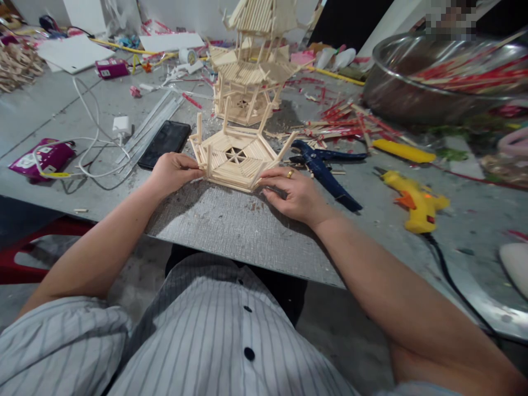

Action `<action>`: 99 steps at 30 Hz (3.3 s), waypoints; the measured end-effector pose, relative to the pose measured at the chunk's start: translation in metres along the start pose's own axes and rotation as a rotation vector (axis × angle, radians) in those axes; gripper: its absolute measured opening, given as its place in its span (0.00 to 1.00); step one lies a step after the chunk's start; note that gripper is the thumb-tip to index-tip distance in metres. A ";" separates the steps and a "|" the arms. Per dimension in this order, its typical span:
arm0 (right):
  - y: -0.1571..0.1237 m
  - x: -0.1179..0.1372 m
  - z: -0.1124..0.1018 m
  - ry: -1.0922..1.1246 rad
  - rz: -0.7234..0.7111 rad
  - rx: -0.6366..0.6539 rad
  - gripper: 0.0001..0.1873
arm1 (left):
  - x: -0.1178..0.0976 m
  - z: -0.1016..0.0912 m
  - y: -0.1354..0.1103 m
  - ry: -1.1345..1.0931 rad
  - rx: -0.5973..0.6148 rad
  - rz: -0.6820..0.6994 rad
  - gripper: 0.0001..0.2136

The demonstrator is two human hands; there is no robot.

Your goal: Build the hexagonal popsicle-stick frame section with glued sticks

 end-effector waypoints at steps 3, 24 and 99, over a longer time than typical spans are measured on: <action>0.000 -0.001 0.001 0.003 0.018 0.012 0.11 | 0.004 0.002 -0.001 -0.069 -0.015 -0.056 0.10; 0.000 -0.002 0.002 -0.003 0.006 0.000 0.10 | 0.000 -0.008 -0.005 0.078 0.016 -0.078 0.10; 0.002 -0.064 -0.030 -0.218 0.501 0.188 0.10 | -0.128 0.107 -0.019 0.547 0.444 0.649 0.14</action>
Point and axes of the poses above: each hand's wrist, its own y-axis towards the middle knuckle, its own z-axis out of the palm, x = y × z, the point moved 8 cm from there along y, towards the middle knuckle, and after that the axes turned 13 degrees about z, right-handed, at the moved point
